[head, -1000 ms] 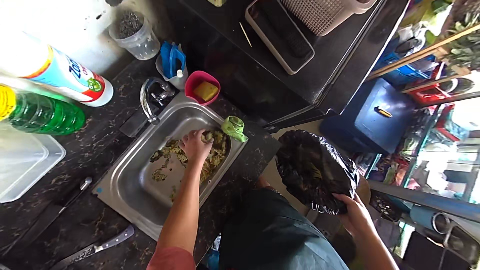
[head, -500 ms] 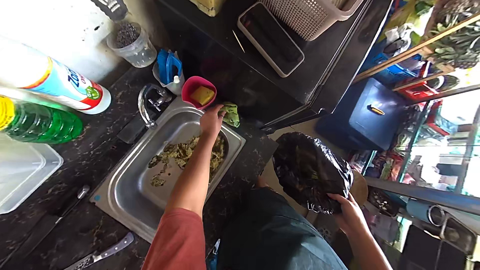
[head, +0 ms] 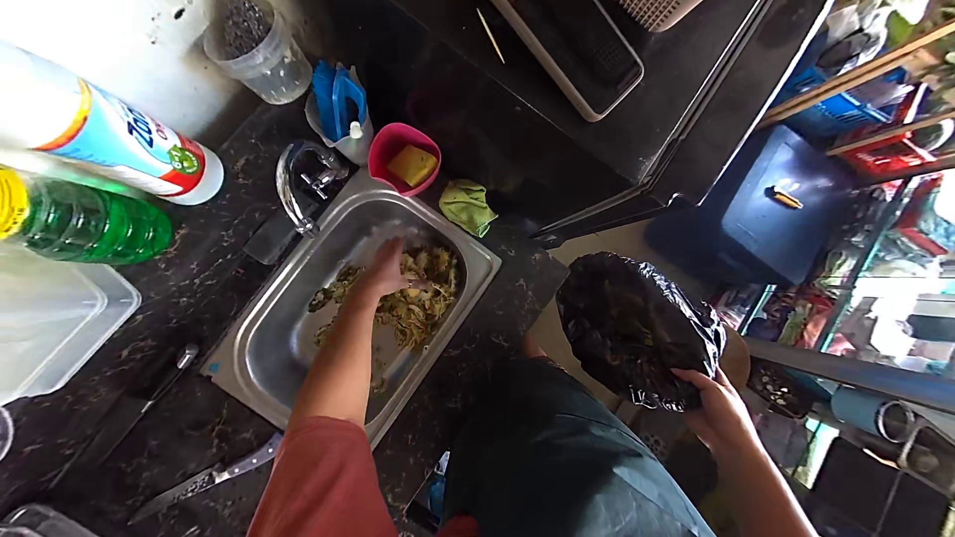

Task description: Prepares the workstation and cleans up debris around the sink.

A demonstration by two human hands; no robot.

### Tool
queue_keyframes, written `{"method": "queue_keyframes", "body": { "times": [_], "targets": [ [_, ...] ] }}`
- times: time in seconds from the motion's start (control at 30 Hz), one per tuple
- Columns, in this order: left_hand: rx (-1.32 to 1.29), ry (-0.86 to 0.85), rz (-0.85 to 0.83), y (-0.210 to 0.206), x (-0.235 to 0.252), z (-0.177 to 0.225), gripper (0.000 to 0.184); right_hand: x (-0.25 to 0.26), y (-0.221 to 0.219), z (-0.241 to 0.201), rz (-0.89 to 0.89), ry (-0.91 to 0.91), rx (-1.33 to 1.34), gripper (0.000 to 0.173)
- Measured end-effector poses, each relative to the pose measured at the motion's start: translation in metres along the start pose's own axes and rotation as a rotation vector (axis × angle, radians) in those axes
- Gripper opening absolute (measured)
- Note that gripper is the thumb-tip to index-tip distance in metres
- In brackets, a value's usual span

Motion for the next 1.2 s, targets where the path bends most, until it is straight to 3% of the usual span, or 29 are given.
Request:
{"method": "queue_keyframes", "body": {
  "times": [0.13, 0.27, 0.53, 0.73, 0.87, 1.03, 1.1, 1.2],
  "targets": [
    [0.071, 0.064, -0.014, -0.011, 0.003, 0.011, 0.132, -0.004, 0.006, -0.006, 0.023, -0.014, 0.02, 0.061],
    [0.131, 0.114, -0.06, -0.017, 0.013, 0.01, 0.108, -0.009, 0.01, 0.005, 0.041, -0.044, 0.047, 0.057],
    [0.066, 0.25, -0.125, -0.013, -0.003, 0.019, 0.096, -0.015, 0.0, -0.004, 0.006, -0.043, 0.033, 0.058],
    [-0.318, 0.248, -0.078, -0.004, -0.031, 0.015, 0.08, -0.024, -0.022, -0.01, -0.052, -0.038, 0.033, 0.051],
    [-0.553, 0.209, 0.077, 0.01, -0.046, 0.004, 0.058, -0.028, -0.028, -0.014, -0.056, -0.03, 0.061, 0.054],
    [-0.904, 0.347, 0.252, 0.022, -0.086, -0.026, 0.067, -0.031, -0.032, -0.025, -0.072, -0.029, 0.097, 0.056],
    [-1.057, 0.425, 0.309, 0.031, -0.101, -0.01, 0.068, -0.035, -0.028, -0.029, -0.05, -0.019, 0.108, 0.053],
    [-1.262, 0.459, 0.365, 0.037, -0.11, 0.057, 0.043, -0.041, -0.027, -0.034, -0.059, -0.016, 0.153, 0.059]
  ]
}}
Point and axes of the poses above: each hand's wrist, its own x-axis towards the middle knuckle, its own y-axis out of the back of the hand, z = x × y, the point moved 9 cm from there along x, towards the middle knuckle, and after that the axes turned 10 degrees about -x, right-handed, at the moved point
